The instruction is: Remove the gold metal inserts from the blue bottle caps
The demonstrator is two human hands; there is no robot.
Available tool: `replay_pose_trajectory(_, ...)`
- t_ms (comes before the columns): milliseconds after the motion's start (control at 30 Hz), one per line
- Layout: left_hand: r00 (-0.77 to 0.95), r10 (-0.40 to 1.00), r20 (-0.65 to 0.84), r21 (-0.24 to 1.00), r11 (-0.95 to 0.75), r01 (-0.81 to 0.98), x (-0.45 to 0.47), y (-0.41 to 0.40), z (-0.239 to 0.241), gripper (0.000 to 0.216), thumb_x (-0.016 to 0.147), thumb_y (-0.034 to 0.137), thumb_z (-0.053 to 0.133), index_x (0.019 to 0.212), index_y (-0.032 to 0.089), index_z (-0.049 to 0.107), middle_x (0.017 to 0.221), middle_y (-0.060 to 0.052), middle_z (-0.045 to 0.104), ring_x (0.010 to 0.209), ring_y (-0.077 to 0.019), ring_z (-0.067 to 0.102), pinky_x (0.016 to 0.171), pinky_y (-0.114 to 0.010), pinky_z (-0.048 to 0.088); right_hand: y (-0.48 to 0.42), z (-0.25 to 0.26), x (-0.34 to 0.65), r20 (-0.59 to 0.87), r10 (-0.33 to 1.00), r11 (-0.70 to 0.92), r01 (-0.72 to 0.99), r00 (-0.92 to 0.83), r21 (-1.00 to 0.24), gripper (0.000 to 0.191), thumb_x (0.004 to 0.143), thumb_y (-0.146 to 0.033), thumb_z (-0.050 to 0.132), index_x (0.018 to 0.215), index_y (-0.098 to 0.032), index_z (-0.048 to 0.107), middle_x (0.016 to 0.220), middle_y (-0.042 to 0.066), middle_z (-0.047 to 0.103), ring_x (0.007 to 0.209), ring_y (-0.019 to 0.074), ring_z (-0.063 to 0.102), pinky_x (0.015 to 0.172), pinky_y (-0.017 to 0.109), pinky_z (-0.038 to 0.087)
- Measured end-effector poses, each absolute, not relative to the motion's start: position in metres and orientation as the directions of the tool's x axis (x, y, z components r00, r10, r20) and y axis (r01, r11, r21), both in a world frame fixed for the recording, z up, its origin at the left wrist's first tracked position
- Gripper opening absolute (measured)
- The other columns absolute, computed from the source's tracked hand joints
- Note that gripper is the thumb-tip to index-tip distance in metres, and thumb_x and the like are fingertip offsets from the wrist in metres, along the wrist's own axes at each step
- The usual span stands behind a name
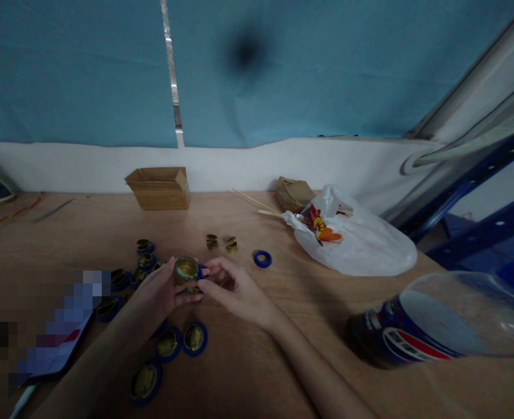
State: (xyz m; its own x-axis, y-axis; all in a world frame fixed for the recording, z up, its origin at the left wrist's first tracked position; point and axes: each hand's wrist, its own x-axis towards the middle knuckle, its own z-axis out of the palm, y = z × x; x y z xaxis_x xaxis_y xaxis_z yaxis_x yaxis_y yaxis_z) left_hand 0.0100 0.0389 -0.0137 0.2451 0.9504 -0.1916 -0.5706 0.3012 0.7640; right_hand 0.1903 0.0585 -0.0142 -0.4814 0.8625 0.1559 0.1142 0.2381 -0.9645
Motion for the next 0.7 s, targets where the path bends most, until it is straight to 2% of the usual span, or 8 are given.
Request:
replay_pose_trajectory(100,0.219,0.956,-0.194,0.773,0.287,-0.566,0.012,0.037,-0.01,0.034,0.082,0.042,0.066,0.094,0.011,0.065,0.095,-0.013,0.074,0.086,-0.025,0.071,0.071,-0.036,0.057,0.06,-0.007,0.195,0.208,0.894,0.329,0.265,-0.397,-0.906,0.021,0.085,-0.036,0.061,0.099,-0.02,0.06,0.077,0.0,0.059,0.066,0.0132,0.056,0.059,0.025,0.046)
replay_pose_trajectory(200,0.166,0.966,-0.2,0.787,0.259,-0.56,0.012,0.036,-0.006,0.027,0.083,0.038,0.065,0.095,0.014,0.063,0.089,-0.01,0.075,0.082,-0.0224,0.072,0.07,-0.032,0.057,0.063,0.004,0.206,0.345,0.903,0.43,0.539,-0.257,-0.724,0.019,0.083,-0.034,0.061,0.095,-0.019,0.061,0.074,0.0,0.059,0.066,0.0148,0.055,0.06,0.026,0.044)
replay_pose_trajectory(267,0.139,0.964,-0.228,0.789,0.266,-0.553,0.013,0.035,-0.005,0.022,0.082,0.034,0.065,0.093,0.015,0.063,0.086,-0.009,0.075,0.079,-0.0199,0.072,0.069,-0.029,0.056,0.069,0.009,0.216,0.439,0.882,0.423,0.694,-0.169,-0.583,0.02,0.083,-0.035,0.061,0.093,-0.018,0.061,0.075,0.001,0.06,0.067,0.0158,0.056,0.062,0.027,0.043)
replay_pose_trajectory(333,0.128,0.957,-0.261,0.783,0.287,-0.551,0.013,0.035,-0.005,0.019,0.082,0.031,0.066,0.09,0.014,0.063,0.084,-0.008,0.075,0.076,-0.0183,0.071,0.068,-0.028,0.056,0.077,0.009,0.229,0.479,0.873,0.345,0.805,-0.087,-0.483,0.024,0.084,-0.038,0.059,0.096,-0.017,0.059,0.081,0.004,0.062,0.069,0.0172,0.058,0.063,0.028,0.044)
replay_pose_trajectory(433,0.123,0.951,-0.284,0.782,0.303,-0.545,0.014,0.035,-0.004,0.02,0.079,0.031,0.068,0.087,0.013,0.064,0.081,-0.008,0.074,0.075,-0.0181,0.071,0.069,-0.028,0.056,0.089,0.003,0.25,0.396,0.918,0.135,0.941,-0.002,-0.31,0.029,0.085,-0.038,0.056,0.103,-0.015,0.059,0.094,0.01,0.064,0.079,0.0221,0.061,0.067,0.031,0.044)
replay_pose_trajectory(500,0.105,0.956,-0.272,0.79,0.285,-0.543,0.014,0.034,-0.002,0.021,0.078,0.032,0.07,0.086,0.014,0.064,0.082,-0.007,0.074,0.076,-0.0173,0.071,0.071,-0.027,0.056,0.095,-0.001,0.263,0.298,0.955,0.073,0.973,-0.006,-0.217,0.027,0.084,-0.036,0.055,0.1,-0.015,0.061,0.093,0.012,0.065,0.082,0.0247,0.062,0.066,0.031,0.043)
replay_pose_trajectory(700,0.051,0.979,-0.2,0.867,0.201,-0.455,0.015,0.033,-0.001,0.026,0.078,0.037,0.071,0.089,0.015,0.063,0.089,-0.006,0.074,0.079,-0.0145,0.069,0.072,-0.024,0.054,0.098,-0.006,0.276,0.187,0.981,0.088,0.979,-0.053,-0.185,0.023,0.082,-0.037,0.059,0.092,-0.017,0.065,0.087,0.009,0.067,0.074,0.0222,0.063,0.061,0.029,0.041)
